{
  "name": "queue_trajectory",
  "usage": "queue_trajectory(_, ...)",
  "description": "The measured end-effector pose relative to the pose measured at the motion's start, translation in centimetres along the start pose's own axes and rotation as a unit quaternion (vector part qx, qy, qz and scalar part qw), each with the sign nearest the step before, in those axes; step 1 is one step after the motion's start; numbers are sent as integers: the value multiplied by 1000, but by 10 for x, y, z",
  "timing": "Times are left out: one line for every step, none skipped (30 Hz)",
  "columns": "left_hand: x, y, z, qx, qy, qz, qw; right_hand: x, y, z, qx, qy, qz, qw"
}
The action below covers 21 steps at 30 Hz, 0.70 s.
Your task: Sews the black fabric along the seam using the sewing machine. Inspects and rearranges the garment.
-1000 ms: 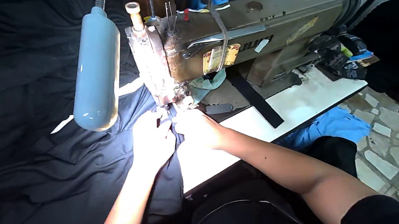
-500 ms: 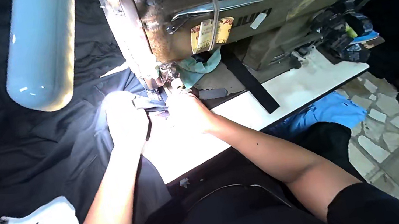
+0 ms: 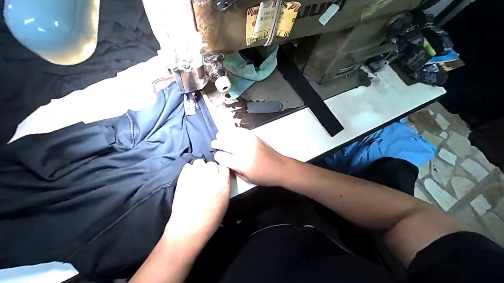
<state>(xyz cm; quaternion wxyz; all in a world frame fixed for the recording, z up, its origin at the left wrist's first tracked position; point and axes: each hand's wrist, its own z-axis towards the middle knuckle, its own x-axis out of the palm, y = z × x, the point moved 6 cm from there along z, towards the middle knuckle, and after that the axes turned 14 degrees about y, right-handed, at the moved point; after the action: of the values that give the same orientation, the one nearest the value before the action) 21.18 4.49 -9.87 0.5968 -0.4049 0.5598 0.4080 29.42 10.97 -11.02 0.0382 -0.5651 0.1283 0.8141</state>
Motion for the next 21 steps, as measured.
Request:
queue_trajectory(2,-1,-1,-14,-2,-10,1000,0,4,-5,-3,-1,-7,1000)
queue_trajectory(3,-2,-3,-25,-4,-23,999,0,5,-8,0,-3,-9,1000)
queue_trajectory(3,-1,-4,-36,1,-40,999,0,6,-9,6,-2,-7,1000)
queue_trajectory(1,1,-6,-48,7,-64,997,-1,6,-8,11,-1,-7,1000)
queue_trajectory(-2,4,-7,-65,27,-97,993,-1,6,-8,16,3,-6,1000)
queue_trajectory(-6,8,-7,-86,69,-139,984,-1,7,-8,18,4,-1,1000)
queue_trajectory(-12,14,-5,-101,104,-179,973,-1,7,-8,19,0,3,1000)
queue_trajectory(-18,19,-3,-94,93,-201,971,-1,7,-8,21,-5,8,1000)
queue_trajectory(-23,23,2,-67,41,-198,977,-1,7,-9,23,-9,12,1000)
queue_trajectory(-27,27,8,-35,-9,-192,981,-1,6,-9,25,-10,18,999)
queue_trajectory(-26,31,16,-5,-36,-185,982,-1,6,-9,28,-11,22,999)
queue_trajectory(-19,36,24,19,-39,-172,984,0,6,-10,32,-10,23,999)
queue_trajectory(-10,41,32,30,-34,-152,987,0,7,-10,37,-8,21,999)
queue_trajectory(-2,47,36,29,-28,-130,991,-1,8,-9,43,-4,16,999)
queue_trajectory(5,52,38,22,-28,-111,993,-1,9,-9,47,0,15,999)
queue_trajectory(9,55,36,18,-24,-99,995,0,10,-8,49,5,13,999)
queue_trajectory(11,59,34,17,-16,-94,995,1,12,-6,48,1,10,999)
queue_trajectory(12,61,32,17,-8,-88,996,1,13,-3,45,-6,6,999)
queue_trajectory(13,63,31,16,7,-84,996,2,14,-2,45,-7,1,999)
queue_trajectory(13,62,30,11,24,-84,996,2,15,-2,46,-3,-1,999)
queue_trajectory(12,61,30,4,39,-83,996,1,14,-3,48,2,-3,999)
